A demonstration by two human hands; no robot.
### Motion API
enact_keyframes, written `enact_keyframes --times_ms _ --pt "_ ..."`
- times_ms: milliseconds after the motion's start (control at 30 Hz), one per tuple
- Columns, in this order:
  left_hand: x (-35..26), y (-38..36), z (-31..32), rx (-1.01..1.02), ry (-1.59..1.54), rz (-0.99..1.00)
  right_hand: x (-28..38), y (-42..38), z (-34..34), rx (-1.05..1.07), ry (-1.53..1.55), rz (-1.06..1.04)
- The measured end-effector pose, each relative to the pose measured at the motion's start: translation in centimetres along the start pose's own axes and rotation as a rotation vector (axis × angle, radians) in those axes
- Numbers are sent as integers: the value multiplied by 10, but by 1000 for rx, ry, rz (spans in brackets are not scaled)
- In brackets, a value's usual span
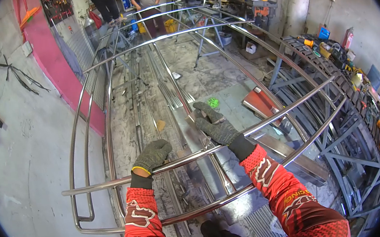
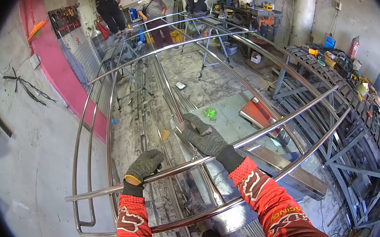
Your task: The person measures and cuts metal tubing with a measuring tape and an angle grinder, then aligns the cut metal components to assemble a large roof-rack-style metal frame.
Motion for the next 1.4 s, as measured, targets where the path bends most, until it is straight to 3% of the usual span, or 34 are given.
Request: enact_keyframes --times_ms 433,633,1400 --pt "7 4 1 -37 40 94 0 0 0 16 3 2" --pt "0 0 0 -21 -15 11 -5 3 1 7 23 -55" --pt "6 3 0 -36 78 76 -3 2 1 23 -23 33"
Point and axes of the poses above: each hand's wrist, its own y-axis towards the middle knuckle, its own z-axis out of the palm, x = y × z, the point moved 4 cm from there along y, towards the middle knuckle, and after that the axes turned 7 degrees about y, right-handed, at the moved point
